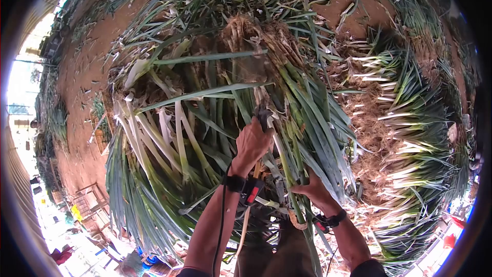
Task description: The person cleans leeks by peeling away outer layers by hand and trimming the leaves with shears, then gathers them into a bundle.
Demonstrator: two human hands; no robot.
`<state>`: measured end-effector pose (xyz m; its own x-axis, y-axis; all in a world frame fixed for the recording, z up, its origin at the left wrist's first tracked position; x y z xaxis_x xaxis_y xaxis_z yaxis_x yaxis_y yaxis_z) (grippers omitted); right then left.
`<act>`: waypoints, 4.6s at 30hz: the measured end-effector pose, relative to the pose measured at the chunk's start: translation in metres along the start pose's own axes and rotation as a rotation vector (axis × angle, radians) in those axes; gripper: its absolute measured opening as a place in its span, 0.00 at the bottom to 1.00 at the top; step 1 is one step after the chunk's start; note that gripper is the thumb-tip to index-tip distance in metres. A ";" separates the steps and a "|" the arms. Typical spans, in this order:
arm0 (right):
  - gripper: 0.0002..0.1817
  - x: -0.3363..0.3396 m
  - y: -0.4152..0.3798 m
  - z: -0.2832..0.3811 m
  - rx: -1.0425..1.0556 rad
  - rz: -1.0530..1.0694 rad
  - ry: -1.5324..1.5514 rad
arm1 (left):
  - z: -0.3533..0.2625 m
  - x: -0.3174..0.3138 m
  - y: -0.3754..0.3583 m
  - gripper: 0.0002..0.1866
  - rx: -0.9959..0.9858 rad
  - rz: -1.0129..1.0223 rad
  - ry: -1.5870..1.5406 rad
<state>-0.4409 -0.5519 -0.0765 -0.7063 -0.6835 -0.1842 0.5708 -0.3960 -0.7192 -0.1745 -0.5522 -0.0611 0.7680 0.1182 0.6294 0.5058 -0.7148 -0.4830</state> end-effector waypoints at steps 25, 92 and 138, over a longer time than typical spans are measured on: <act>0.56 -0.256 -0.152 0.102 -0.110 0.838 0.233 | 0.171 0.196 -0.342 0.42 0.198 -0.284 -0.568; 0.26 -0.056 -0.029 0.029 0.181 0.161 -1.382 | 0.058 -0.026 -0.187 0.29 0.172 0.073 -0.433; 0.43 -0.334 0.135 0.006 0.709 0.038 -1.341 | 0.391 0.267 -0.277 0.51 0.269 -0.744 0.625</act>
<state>-0.1252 -0.3814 -0.1080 -0.0181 -0.5807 0.8139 0.9329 -0.3027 -0.1952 0.0435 -0.0528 0.0027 -0.0836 0.0326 0.9960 0.9040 -0.4181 0.0896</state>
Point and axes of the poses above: each hand's wrist, its own y-axis towards the middle knuckle, its own x-axis out of the back of the hand, z = x × y, the point moved 4 cm from there along y, towards the middle knuckle
